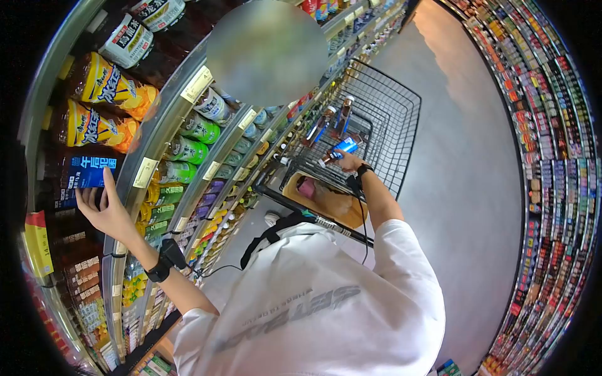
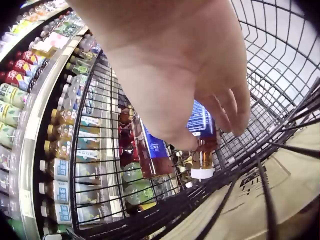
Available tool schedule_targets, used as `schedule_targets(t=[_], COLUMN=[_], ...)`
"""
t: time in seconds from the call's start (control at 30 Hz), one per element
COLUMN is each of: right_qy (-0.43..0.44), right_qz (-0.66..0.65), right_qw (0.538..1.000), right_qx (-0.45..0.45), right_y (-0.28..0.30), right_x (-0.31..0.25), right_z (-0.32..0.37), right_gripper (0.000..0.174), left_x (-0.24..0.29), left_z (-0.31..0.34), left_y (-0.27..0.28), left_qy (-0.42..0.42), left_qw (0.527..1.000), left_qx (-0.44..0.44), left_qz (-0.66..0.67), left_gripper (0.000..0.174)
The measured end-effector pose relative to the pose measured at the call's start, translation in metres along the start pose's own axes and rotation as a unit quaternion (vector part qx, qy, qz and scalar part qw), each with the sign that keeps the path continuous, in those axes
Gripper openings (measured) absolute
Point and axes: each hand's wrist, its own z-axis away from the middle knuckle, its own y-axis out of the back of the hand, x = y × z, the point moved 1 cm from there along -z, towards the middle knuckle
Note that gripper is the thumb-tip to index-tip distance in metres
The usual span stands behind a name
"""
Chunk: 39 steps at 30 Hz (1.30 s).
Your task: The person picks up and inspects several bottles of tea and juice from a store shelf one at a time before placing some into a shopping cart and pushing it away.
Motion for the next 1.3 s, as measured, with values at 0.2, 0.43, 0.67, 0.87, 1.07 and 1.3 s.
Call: schedule_targets(t=[0.2,0.43,0.67,0.87,1.07,1.3], right_qy=[-0.101,-0.107,0.035,0.336,0.239,0.397], right_qz=[0.133,0.208,0.066,0.381,0.219,0.092], right_qw=[0.985,0.962,0.991,0.798,0.849,0.808], right_qx=[-0.035,-0.141,-0.112,0.325,0.418,0.425], right_y=[-0.008,-0.017,0.002,0.064,0.050,-0.053], right_x=[-0.033,0.005,-0.010,0.016,-0.098,-0.212], right_z=[-0.026,-0.095,-0.050,-0.035,0.139,0.275], right_gripper=[0.078,0.083,0.042,0.029,0.027,0.021], left_x=[0.017,0.017,0.025,0.035,0.050,0.044], left_z=[0.023,0.047,0.045,0.042,0.054,0.101], left_y=[0.027,0.046,0.046,0.039,0.018,-0.021], left_qy=[-0.036,-0.011,-0.032,-0.114,-0.162,-0.235], left_qw=[0.999,0.997,0.999,0.991,0.932,0.748], left_qx=[0.027,0.019,0.000,-0.035,-0.269,-0.600], left_qz=[-0.016,-0.076,-0.029,0.063,0.184,0.162], left_gripper=[0.061,0.052,0.049,0.043,0.028,0.059])
